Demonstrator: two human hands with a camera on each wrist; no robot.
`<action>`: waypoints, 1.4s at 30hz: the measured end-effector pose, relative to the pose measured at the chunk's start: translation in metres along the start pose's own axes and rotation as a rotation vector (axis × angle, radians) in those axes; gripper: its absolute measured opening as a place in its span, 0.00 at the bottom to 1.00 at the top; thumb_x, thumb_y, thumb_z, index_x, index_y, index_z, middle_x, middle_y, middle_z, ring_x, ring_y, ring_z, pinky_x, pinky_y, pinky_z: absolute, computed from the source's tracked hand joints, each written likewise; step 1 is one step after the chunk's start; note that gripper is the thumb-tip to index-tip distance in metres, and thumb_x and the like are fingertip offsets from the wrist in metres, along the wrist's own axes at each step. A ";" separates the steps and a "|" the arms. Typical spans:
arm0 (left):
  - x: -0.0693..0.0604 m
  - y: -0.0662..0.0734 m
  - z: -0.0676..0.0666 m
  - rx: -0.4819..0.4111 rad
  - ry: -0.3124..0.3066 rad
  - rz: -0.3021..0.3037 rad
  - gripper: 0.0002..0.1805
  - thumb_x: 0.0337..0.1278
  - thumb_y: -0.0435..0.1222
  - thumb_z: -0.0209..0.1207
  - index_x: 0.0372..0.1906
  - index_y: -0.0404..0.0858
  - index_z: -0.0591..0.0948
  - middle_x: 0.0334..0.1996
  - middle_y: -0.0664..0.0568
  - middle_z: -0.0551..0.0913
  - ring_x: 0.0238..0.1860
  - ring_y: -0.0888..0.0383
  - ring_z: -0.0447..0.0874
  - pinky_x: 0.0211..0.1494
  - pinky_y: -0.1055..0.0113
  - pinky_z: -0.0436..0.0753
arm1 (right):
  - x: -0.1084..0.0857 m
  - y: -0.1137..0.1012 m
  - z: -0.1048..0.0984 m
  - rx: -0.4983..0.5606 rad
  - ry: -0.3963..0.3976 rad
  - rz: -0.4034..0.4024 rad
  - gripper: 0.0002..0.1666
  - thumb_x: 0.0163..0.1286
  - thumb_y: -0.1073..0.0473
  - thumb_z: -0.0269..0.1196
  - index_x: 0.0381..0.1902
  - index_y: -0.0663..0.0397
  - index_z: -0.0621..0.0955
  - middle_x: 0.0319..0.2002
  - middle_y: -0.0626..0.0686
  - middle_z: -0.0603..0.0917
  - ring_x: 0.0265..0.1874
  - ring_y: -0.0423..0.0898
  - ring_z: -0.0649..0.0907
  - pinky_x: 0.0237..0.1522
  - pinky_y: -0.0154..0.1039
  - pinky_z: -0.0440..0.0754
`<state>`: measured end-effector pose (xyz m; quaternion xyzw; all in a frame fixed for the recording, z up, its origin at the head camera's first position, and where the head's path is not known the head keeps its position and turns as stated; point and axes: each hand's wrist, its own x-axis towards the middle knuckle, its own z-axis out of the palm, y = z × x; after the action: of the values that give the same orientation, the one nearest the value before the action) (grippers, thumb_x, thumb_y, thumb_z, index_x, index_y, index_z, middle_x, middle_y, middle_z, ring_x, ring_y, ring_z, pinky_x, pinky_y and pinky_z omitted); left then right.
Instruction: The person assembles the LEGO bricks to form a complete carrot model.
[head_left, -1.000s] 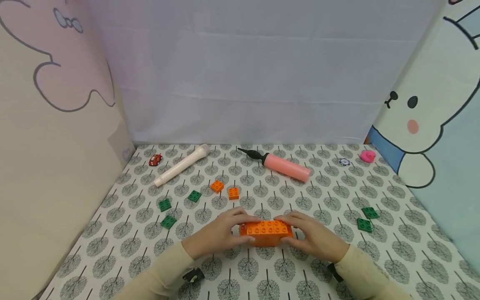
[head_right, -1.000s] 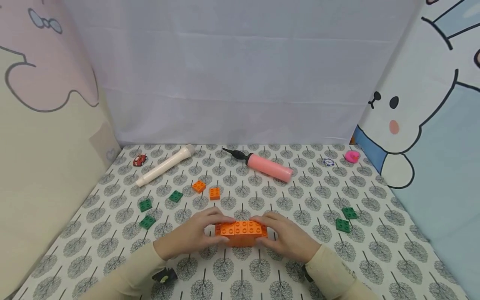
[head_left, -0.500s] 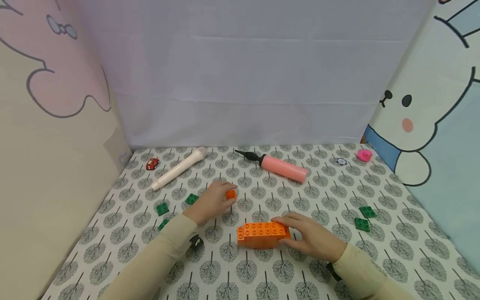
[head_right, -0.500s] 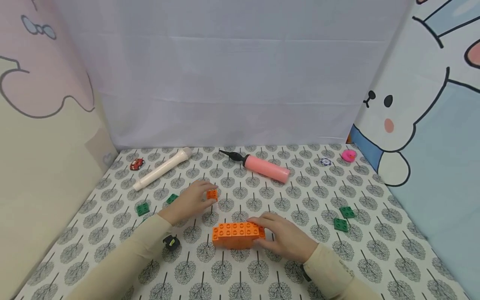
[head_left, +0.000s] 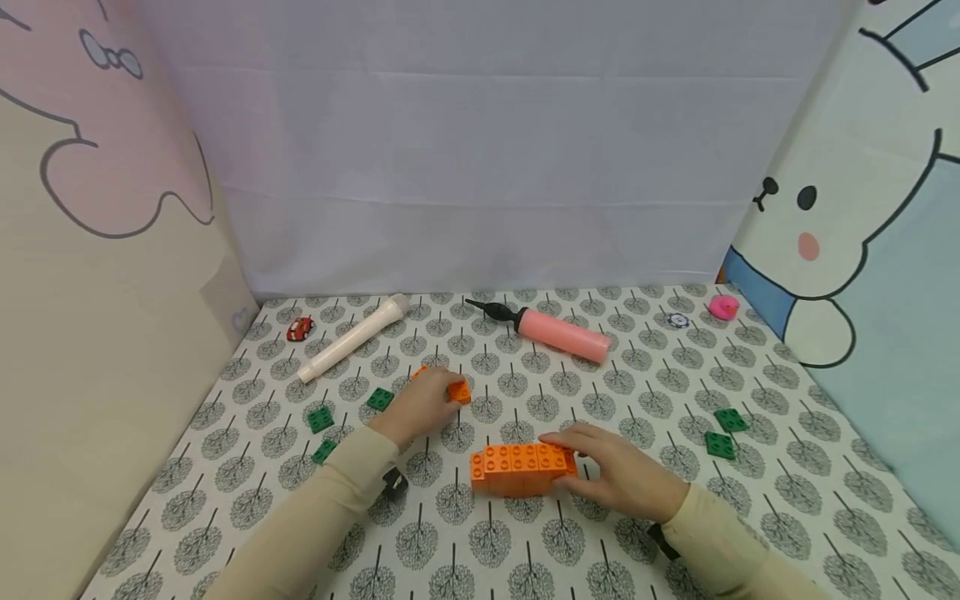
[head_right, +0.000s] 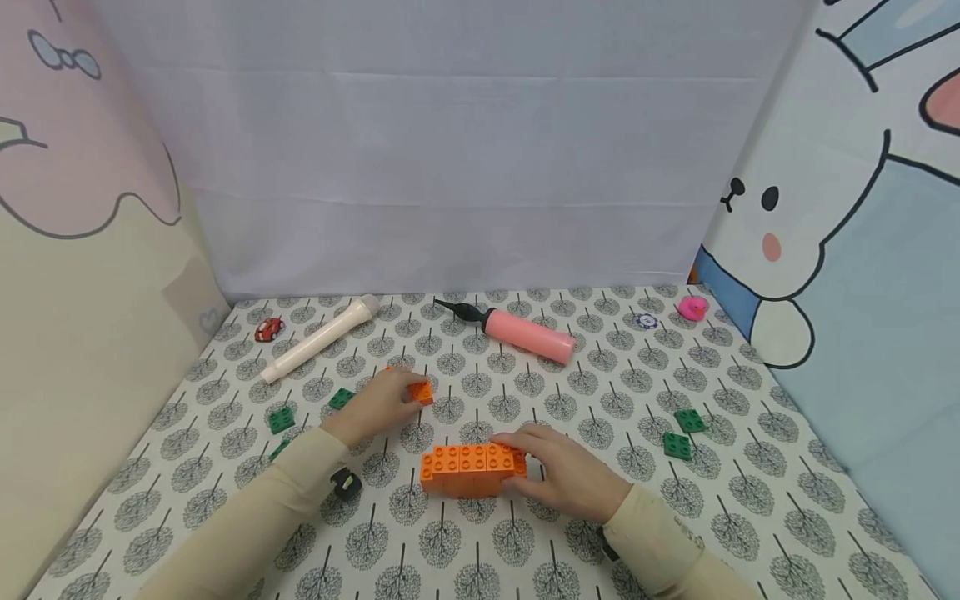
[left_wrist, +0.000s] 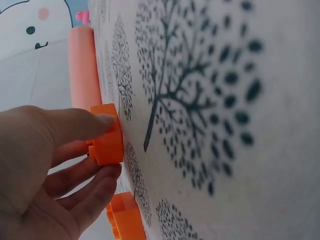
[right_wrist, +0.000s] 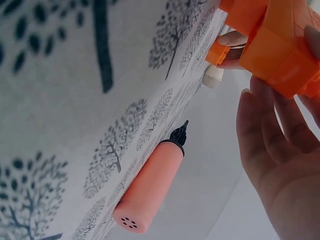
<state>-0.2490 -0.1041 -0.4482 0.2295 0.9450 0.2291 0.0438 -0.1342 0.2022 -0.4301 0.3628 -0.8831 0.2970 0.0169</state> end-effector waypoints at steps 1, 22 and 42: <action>0.000 0.000 0.000 -0.016 -0.004 -0.002 0.20 0.57 0.34 0.66 0.56 0.37 0.83 0.36 0.53 0.81 0.35 0.59 0.75 0.40 0.65 0.80 | 0.000 0.000 0.000 0.012 -0.006 0.007 0.30 0.69 0.48 0.66 0.66 0.49 0.76 0.53 0.42 0.80 0.47 0.38 0.80 0.51 0.45 0.83; -0.057 0.105 -0.011 -0.350 -0.021 0.369 0.23 0.58 0.37 0.68 0.59 0.40 0.82 0.51 0.56 0.82 0.49 0.64 0.78 0.54 0.70 0.81 | 0.001 0.000 0.001 0.091 -0.023 0.098 0.29 0.69 0.47 0.66 0.65 0.48 0.77 0.56 0.46 0.81 0.48 0.39 0.81 0.51 0.42 0.84; -0.060 0.109 -0.006 -0.285 -0.029 0.356 0.23 0.59 0.37 0.66 0.61 0.41 0.82 0.51 0.55 0.83 0.45 0.64 0.77 0.45 0.76 0.80 | 0.001 -0.002 0.000 0.070 -0.023 0.107 0.29 0.68 0.49 0.67 0.65 0.47 0.78 0.55 0.41 0.80 0.52 0.38 0.80 0.55 0.42 0.82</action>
<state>-0.1520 -0.0477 -0.3949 0.3874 0.8470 0.3609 0.0482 -0.1338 0.2002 -0.4287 0.3190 -0.8904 0.3238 -0.0220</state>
